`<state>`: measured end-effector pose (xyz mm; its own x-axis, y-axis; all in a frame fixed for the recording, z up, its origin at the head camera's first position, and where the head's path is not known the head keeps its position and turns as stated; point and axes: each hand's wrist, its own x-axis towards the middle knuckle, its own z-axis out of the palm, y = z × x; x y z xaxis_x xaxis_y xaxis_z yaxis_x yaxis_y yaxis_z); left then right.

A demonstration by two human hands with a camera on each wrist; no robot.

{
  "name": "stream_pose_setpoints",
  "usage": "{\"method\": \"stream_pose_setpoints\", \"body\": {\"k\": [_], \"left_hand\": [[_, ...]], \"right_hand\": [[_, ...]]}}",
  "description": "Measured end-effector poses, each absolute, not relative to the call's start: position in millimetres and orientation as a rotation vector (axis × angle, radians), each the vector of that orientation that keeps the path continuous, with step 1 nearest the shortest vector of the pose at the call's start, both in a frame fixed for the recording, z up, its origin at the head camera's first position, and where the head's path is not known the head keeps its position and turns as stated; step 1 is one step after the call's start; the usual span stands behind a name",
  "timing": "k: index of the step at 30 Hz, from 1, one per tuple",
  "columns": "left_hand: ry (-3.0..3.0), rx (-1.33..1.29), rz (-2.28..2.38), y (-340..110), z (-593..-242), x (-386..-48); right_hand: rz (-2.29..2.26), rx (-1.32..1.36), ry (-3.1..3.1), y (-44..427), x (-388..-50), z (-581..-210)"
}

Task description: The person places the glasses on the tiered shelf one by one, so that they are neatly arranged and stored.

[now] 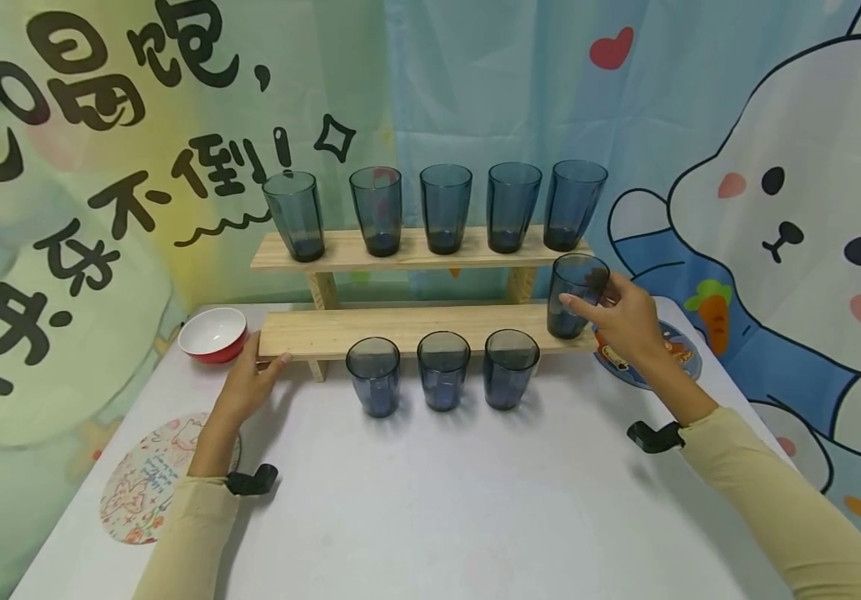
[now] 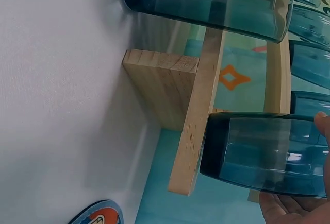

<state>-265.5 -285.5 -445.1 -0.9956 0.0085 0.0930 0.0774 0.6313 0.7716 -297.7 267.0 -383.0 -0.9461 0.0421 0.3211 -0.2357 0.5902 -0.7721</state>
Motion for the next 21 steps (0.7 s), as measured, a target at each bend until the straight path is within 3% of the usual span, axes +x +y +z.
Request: {"method": "stream_pose_setpoints", "body": {"k": [14, 21], "left_hand": [[-2.769, -0.056, -1.31, -285.6, -443.5, -262.5], [-2.777, -0.061, -1.314, -285.6, -442.4, -262.4]], "right_hand": [[1.39, 0.152, -2.603, 267.6, -295.9, -382.2], [1.381, 0.1, -2.552, 272.4, -279.7, -373.1]]}}
